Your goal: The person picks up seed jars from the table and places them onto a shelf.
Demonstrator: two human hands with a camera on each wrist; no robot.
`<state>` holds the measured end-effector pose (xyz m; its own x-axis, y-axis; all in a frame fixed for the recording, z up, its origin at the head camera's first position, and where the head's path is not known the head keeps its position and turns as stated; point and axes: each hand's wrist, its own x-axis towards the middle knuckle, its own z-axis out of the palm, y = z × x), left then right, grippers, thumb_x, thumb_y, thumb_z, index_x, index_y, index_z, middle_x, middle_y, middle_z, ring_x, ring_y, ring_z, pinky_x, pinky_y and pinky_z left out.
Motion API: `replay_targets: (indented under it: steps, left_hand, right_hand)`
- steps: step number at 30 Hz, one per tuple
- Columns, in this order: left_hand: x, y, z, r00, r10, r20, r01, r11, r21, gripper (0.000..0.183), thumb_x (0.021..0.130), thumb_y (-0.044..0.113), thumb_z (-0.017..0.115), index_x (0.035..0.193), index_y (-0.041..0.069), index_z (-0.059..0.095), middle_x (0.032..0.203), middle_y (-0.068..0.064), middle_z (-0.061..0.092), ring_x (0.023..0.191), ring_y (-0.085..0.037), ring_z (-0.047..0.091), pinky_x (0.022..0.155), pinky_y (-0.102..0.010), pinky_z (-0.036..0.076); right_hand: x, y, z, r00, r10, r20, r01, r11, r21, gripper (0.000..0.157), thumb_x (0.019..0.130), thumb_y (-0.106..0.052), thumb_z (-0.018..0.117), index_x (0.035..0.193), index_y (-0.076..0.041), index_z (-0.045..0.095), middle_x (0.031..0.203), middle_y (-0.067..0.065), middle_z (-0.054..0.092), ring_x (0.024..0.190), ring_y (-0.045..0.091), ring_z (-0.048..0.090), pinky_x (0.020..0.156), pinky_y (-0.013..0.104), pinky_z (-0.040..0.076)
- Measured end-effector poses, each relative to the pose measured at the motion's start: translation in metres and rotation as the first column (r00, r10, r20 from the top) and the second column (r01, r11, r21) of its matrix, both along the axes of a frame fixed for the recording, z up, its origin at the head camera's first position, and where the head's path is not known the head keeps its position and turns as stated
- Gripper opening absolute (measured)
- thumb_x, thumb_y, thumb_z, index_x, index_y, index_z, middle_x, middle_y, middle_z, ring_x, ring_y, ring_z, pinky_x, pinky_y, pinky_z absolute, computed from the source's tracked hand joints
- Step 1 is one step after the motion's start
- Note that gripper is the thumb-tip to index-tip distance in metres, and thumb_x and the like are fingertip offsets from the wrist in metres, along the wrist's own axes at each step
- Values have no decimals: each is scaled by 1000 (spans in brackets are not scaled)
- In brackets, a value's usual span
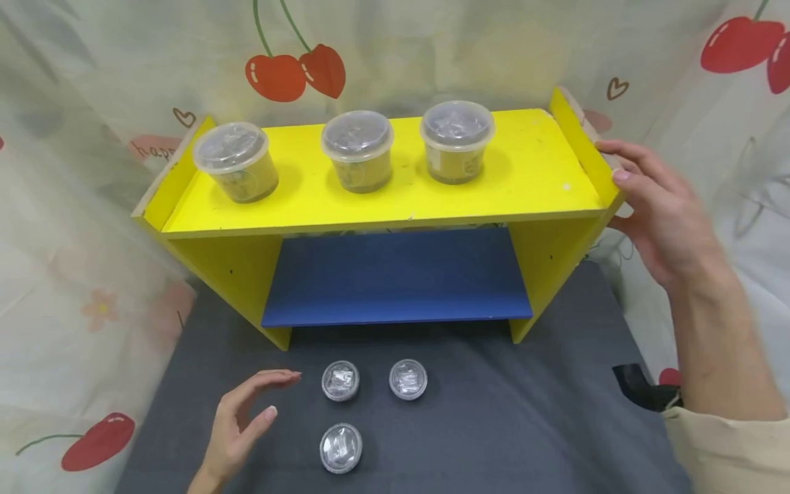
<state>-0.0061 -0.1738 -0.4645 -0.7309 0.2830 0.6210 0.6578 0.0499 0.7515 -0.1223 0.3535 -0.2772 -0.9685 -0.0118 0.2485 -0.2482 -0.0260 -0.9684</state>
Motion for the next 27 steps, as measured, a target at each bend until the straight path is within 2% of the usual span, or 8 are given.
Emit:
replay_targets:
  steps: [2, 5, 9, 15, 19, 24, 27]
  left_hand:
    - [2, 1, -2, 1000, 3, 12, -3, 1000, 0, 44, 76, -15, 60, 120, -12, 60, 115, -25, 66, 110, -28, 63, 98, -27, 46]
    - [7, 3, -4, 999, 9, 38, -9, 1000, -7, 46, 75, -17, 63, 120, -12, 60, 115, -27, 65, 110, -28, 63, 98, -27, 46]
    - [12, 6, -11, 995, 38, 89, -35, 999, -40, 47, 75, -16, 66, 121, -9, 61, 116, -25, 65, 111, -27, 63, 97, -26, 47]
    - [16, 9, -38, 992, 63, 109, -53, 995, -90, 49, 75, -12, 72, 122, -4, 62, 117, -18, 66, 109, -26, 64, 95, -26, 48]
    - [21, 11, -55, 992, 50, 115, -41, 996, -77, 50, 74, -11, 74, 122, -4, 63, 116, -17, 67, 108, -25, 65, 96, -26, 48]
    - [27, 15, -67, 987, 28, 160, -21, 999, -47, 53, 73, -13, 74, 124, -3, 62, 119, -15, 67, 111, -25, 63, 98, -25, 47]
    - [27, 17, -71, 987, 7, 163, -1, 999, -35, 55, 71, -14, 74, 124, -6, 61, 121, -17, 66, 114, -25, 62, 99, -25, 46]
  right_hand:
    - [0, -1, -1, 1000, -6, 4, 6, 1000, -14, 43, 102, -10, 47, 145, -6, 46, 144, 8, 39, 120, 26, 42, 97, 32, 42]
    - [2, -2, -2, 999, -32, 17, 33, 999, -15, 43, 103, -12, 47, 145, -8, 45, 143, 8, 40, 119, 26, 43, 100, 37, 34]
    - [1, -4, -3, 997, -68, 45, 71, 996, -56, 43, 102, -14, 48, 144, -9, 46, 140, 8, 41, 117, 26, 44, 93, 37, 37]
    - [-1, -8, -2, 992, -104, 70, 110, 989, -97, 42, 101, -16, 48, 142, -10, 47, 141, 5, 40, 115, 25, 45, 87, 36, 40]
    - [-1, -10, -1, 993, -94, 67, 102, 987, -125, 41, 101, -17, 46, 142, -10, 48, 140, 6, 41, 115, 26, 45, 88, 38, 39]
    - [0, -13, -1, 992, -102, 70, 110, 988, -112, 41, 102, -19, 46, 143, -11, 47, 144, 4, 38, 120, 25, 42, 93, 40, 35]
    - [2, -13, 0, 992, -108, 68, 115, 988, -105, 41, 102, -19, 47, 143, -12, 47, 144, 4, 37, 121, 25, 41, 95, 41, 35]
